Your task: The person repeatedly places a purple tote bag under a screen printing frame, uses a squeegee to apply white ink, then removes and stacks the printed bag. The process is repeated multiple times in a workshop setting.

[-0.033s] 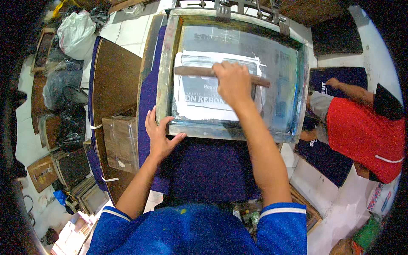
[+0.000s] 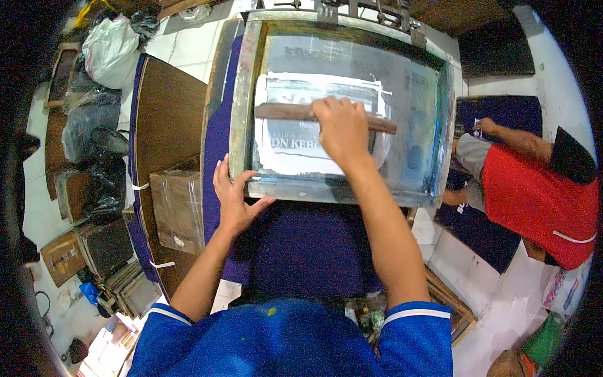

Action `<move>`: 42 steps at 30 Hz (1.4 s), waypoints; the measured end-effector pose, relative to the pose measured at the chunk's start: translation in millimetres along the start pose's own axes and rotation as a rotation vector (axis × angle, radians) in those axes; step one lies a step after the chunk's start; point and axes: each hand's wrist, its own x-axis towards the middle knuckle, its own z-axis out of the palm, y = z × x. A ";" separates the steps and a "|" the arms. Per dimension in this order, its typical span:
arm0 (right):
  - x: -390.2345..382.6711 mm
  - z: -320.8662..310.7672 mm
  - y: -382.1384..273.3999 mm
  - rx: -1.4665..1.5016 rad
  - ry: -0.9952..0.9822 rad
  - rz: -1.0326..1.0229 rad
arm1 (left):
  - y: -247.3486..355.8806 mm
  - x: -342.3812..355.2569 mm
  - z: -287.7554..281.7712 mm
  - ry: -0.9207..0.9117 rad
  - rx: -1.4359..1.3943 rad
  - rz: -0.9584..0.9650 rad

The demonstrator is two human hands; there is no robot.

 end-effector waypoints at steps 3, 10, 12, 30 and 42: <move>-51.1 -6.7 -31.0 -0.029 -0.028 0.023 | -7.0 6.1 -0.7 0.004 -0.023 0.067; -77.0 -14.6 -48.2 0.003 0.002 0.026 | 2.3 12.3 -10.2 -0.038 -0.121 0.028; -64.9 -24.7 -39.0 0.072 0.073 -0.002 | 6.5 11.3 -19.2 -0.015 -0.162 0.055; 73.7 -48.2 31.7 0.167 -0.379 0.018 | 25.0 10.0 -47.5 0.028 -0.304 -0.056; -85.4 -48.3 -58.1 0.091 0.038 -0.020 | 29.4 18.1 -65.5 -0.073 -0.340 -0.174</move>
